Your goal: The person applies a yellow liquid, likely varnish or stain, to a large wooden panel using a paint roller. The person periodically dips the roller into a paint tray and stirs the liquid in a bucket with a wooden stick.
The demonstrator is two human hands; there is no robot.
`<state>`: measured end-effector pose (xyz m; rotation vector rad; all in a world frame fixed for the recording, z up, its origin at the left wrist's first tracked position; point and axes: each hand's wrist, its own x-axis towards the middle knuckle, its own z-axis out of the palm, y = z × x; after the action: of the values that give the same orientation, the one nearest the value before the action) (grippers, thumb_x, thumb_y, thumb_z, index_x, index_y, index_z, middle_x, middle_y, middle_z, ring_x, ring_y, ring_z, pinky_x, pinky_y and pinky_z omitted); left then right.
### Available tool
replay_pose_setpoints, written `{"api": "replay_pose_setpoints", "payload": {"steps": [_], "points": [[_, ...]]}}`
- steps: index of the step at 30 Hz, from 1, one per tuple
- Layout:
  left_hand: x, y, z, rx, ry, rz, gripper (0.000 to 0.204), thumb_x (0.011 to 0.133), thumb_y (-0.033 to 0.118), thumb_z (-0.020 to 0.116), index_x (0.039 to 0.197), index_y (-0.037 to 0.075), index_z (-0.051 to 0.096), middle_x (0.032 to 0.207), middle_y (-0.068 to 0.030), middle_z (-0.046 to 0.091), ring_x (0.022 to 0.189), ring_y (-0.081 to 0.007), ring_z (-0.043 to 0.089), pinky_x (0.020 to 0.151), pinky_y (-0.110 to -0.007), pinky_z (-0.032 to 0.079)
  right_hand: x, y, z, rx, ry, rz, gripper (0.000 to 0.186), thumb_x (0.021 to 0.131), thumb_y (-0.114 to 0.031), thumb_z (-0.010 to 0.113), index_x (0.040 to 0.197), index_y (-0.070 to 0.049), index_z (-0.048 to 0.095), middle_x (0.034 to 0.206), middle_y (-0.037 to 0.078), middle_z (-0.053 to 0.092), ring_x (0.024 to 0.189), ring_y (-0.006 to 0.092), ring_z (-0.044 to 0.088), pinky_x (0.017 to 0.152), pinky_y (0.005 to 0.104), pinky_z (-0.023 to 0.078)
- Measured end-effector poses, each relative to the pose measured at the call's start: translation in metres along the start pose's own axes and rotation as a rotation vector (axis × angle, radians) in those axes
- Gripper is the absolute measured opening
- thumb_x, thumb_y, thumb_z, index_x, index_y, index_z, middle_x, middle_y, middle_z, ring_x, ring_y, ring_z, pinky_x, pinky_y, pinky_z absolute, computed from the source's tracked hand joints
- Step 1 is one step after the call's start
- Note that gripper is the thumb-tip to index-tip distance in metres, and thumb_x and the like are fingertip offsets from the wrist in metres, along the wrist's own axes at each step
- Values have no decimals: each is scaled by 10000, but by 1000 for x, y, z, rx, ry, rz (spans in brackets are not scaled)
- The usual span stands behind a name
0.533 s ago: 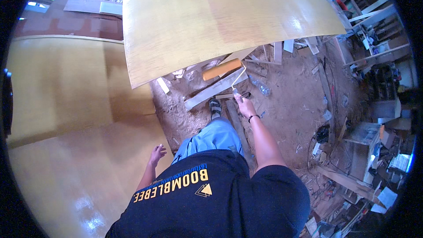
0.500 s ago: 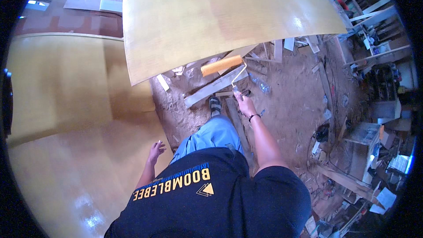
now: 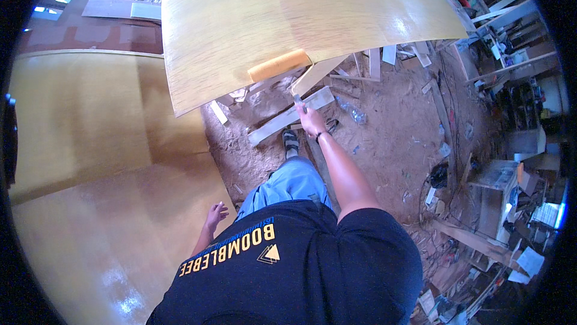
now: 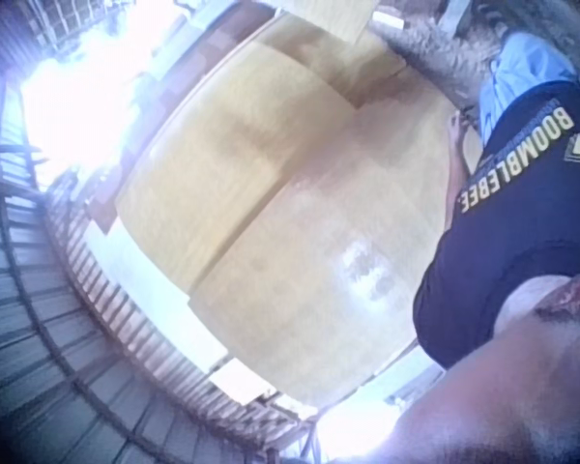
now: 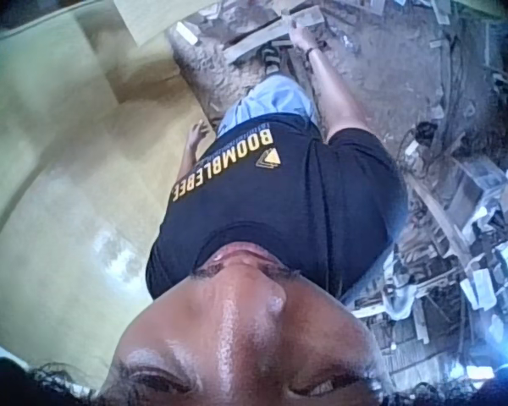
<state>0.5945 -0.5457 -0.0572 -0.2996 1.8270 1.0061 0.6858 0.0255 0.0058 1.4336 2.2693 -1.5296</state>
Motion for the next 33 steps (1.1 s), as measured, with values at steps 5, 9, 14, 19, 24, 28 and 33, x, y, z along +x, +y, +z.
{"api": "replay_pose_setpoints", "payload": {"steps": [5, 9, 14, 19, 24, 28, 33], "points": [[2, 7, -2, 35, -10, 21, 511, 1003, 467, 571, 1271, 34, 520, 1215, -181, 659, 963, -269, 692, 822, -377, 531, 23, -20, -4, 6, 6, 36, 804, 956, -701, 392, 1082, 46, 663, 890, 271, 701, 830, 401, 710, 746, 498, 539], [-9, 7, 0, -42, 34, 38, 495, 1003, 460, 577, 1256, 37, 528, 1185, -159, 666, 937, -247, 689, 796, -354, 529, -27, -21, -1, 55, -60, 133, 800, 954, -693, 419, 1058, 62, 661, 895, 285, 695, 838, 427, 702, 751, 507, 537], [-7, 0, 14, -49, -5, 30, 462, 1005, 437, 586, 1230, 36, 535, 1126, -133, 669, 889, -220, 682, 767, -334, 526, -47, 21, -1, -16, 92, 7, 798, 955, -692, 431, 1009, 68, 667, 906, 301, 686, 882, 457, 683, 773, 509, 526], [-9, -11, 9, -30, -3, -20, 471, 1007, 437, 579, 1234, 27, 532, 1141, -149, 670, 885, -225, 685, 733, -337, 532, -62, 40, -17, 94, 102, 34, 706, 971, -657, 465, 884, 25, 627, 682, 141, 611, 602, 275, 612, 541, 416, 462], [5, 2, -2, -10, 6, -20, 489, 1013, 443, 563, 1252, 19, 525, 1147, -161, 670, 889, -235, 693, 736, -335, 535, -48, 45, -78, 258, 97, 154, 668, 959, -677, 477, 806, -37, 591, 592, 60, 578, 441, 185, 574, 386, 357, 439], [17, 27, -2, -27, -15, -25, 495, 1016, 448, 557, 1266, 21, 525, 1147, -159, 669, 884, -233, 699, 740, -329, 543, -16, 46, -120, 332, 91, 176, 637, 970, -669, 462, 796, -66, 566, 542, 0, 502, 392, 133, 508, 340, 318, 391], [40, 95, 15, -156, -31, 59, 519, 1030, 461, 516, 1322, 31, 508, 1223, -161, 649, 969, -237, 685, 825, -347, 538, 44, 23, -135, 261, 58, 192, 605, 991, -644, 444, 838, -68, 544, 534, 4, 488, 379, 127, 479, 342, 314, 388]]}}
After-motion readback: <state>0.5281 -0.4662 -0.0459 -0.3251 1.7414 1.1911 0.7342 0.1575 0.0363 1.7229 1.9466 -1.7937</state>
